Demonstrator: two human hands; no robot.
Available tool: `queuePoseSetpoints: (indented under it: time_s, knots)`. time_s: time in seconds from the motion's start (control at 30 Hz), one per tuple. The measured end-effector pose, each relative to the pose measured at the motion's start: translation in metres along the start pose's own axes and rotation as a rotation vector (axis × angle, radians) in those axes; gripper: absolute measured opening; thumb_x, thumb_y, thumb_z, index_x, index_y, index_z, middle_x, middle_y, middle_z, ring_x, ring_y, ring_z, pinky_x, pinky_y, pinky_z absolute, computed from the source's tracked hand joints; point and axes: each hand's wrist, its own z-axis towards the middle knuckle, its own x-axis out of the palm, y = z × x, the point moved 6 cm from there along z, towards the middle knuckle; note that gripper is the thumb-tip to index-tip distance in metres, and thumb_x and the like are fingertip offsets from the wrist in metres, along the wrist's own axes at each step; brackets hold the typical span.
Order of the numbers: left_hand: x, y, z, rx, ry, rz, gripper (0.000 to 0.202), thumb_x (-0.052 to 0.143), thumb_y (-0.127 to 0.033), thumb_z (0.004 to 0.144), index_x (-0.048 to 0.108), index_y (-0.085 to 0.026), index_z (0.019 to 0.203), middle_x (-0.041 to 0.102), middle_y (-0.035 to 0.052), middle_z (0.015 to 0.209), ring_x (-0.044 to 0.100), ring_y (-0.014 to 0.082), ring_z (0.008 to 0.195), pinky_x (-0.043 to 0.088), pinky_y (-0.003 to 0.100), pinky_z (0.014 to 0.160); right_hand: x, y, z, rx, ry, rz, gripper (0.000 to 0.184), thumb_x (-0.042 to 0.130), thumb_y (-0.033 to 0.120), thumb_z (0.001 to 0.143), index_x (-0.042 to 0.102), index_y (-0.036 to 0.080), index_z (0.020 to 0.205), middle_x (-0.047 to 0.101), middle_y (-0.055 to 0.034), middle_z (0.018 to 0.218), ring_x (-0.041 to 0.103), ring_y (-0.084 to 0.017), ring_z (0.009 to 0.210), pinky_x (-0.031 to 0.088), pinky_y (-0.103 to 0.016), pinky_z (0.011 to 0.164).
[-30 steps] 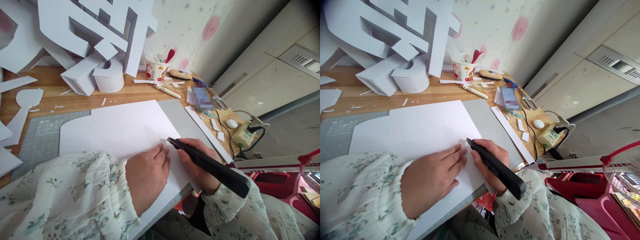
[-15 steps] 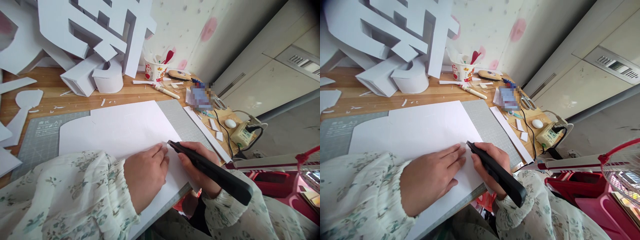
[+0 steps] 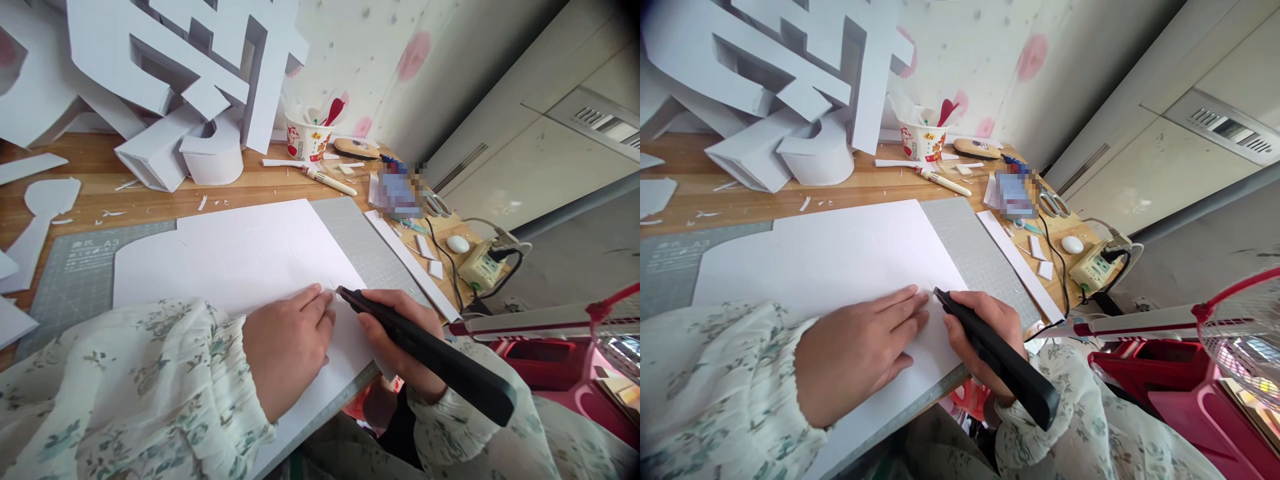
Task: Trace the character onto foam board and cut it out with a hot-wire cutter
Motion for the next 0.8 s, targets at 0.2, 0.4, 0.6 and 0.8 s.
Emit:
queuePoseSetpoints:
  time_s: [0.2, 0.4, 0.6, 0.8]
  knots:
    - [-0.002, 0.001, 0.006, -0.009, 0.031, -0.008, 0.036, 0.072, -0.033, 0.086, 0.070, -0.012, 0.116, 0.063, 0.0140, 0.136, 0.058, 0.0291, 0.129, 0.054, 0.038, 0.102, -0.001, 0.000, -0.004, -0.015, 0.002, 0.016, 0.016, 0.067, 0.023, 0.083, 0.067, 0.024, 0.100, 0.078, -0.0022, 0.084, 0.074, -0.015, 0.069, 0.060, -0.023, 0.064]
    - [-0.004, 0.000, 0.005, -0.011, 0.069, -0.018, 0.039, 0.073, -0.036, 0.087, 0.070, -0.011, 0.116, 0.062, 0.0148, 0.138, 0.056, 0.0286, 0.131, 0.049, 0.037, 0.107, -0.009, 0.006, -0.008, -0.058, 0.010, -0.011, 0.015, 0.066, 0.021, 0.083, 0.066, 0.025, 0.097, 0.077, -0.0019, 0.080, 0.073, -0.017, 0.065, 0.059, -0.025, 0.060]
    - [-0.003, -0.004, 0.002, 0.003, 0.069, 0.008, 0.035, 0.063, -0.026, 0.093, 0.064, -0.008, 0.124, 0.060, 0.0172, 0.139, 0.053, 0.0291, 0.133, 0.048, 0.040, 0.107, -0.016, 0.007, -0.002, -0.034, -0.088, -0.047, 0.010, 0.065, 0.024, 0.082, 0.067, 0.025, 0.092, 0.077, -0.0014, 0.076, 0.073, -0.018, 0.064, 0.058, -0.026, 0.057]
    - [0.018, -0.004, 0.003, -0.113, -0.002, -0.027, 0.032, 0.053, -0.020, 0.095, 0.067, -0.013, 0.123, 0.064, 0.0127, 0.135, 0.053, 0.0297, 0.134, 0.049, 0.044, 0.106, 0.005, -0.002, 0.013, 0.043, -0.076, 0.079, 0.017, 0.069, 0.026, 0.084, 0.067, 0.024, 0.100, 0.079, -0.0019, 0.086, 0.075, -0.017, 0.072, 0.061, -0.025, 0.065]
